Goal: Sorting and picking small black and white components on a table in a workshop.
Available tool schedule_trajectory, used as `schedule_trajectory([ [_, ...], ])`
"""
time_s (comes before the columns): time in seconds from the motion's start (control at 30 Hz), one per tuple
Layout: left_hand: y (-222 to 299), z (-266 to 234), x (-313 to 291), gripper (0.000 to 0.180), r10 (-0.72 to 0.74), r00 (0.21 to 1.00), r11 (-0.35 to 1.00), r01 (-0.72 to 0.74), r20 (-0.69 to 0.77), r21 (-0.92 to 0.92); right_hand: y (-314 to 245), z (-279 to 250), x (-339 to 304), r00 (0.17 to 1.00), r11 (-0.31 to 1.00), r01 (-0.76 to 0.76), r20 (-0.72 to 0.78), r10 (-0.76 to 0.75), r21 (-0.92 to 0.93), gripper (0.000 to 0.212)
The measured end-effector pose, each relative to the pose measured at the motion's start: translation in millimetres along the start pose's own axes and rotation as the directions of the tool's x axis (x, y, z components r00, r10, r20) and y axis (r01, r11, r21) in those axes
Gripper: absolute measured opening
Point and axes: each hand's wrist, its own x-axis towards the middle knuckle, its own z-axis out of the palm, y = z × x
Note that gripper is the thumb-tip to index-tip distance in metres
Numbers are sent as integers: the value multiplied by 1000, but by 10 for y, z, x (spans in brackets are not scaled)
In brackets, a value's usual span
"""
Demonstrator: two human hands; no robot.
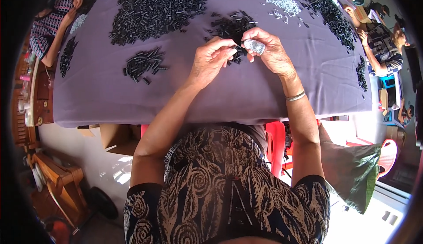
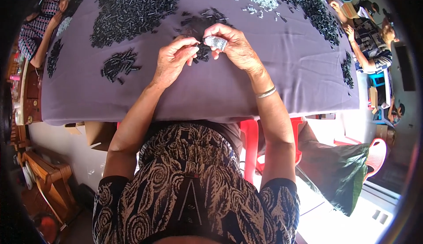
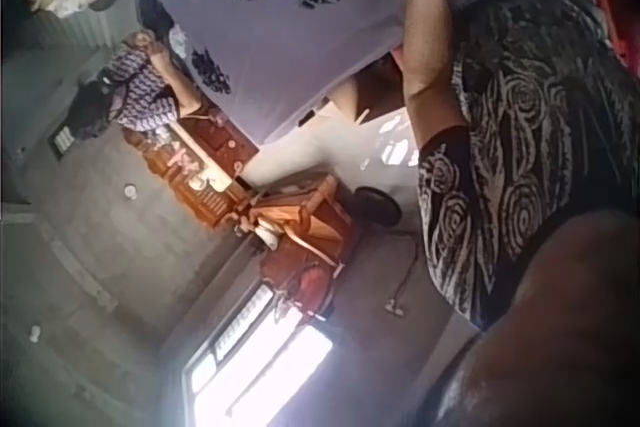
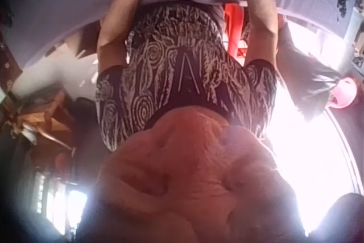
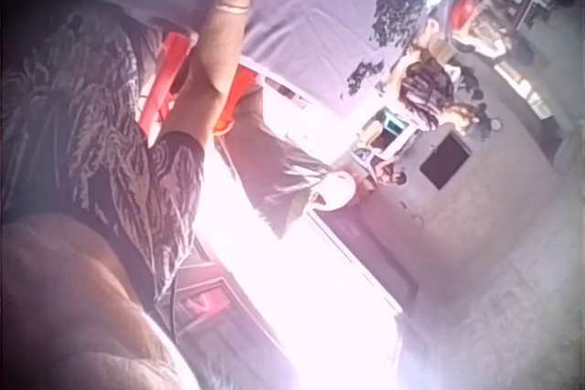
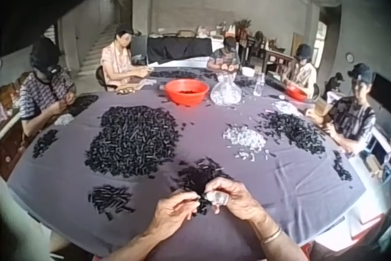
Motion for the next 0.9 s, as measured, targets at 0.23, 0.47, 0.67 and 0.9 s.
schedule_trajectory([
  [0.23,-17,-19,23,17,2,1000,1000,-3,-30,-22,-233,32,208,992,989,-80,88,91,-123,14],
  [0.47,-18,-20,30,18,2,998,999,-5,-65,-48,-133,31,244,992,985,-51,107,69,-163,13],
  [0.67,-30,-17,41,18,-61,996,996,56,-72,-63,60,1,216,997,999,-40,72,39,11,13],
  [0.9,-41,-6,29,17,-39,996,999,40,-81,6,90,36,204,998,997,-46,49,48,-54,13],
])
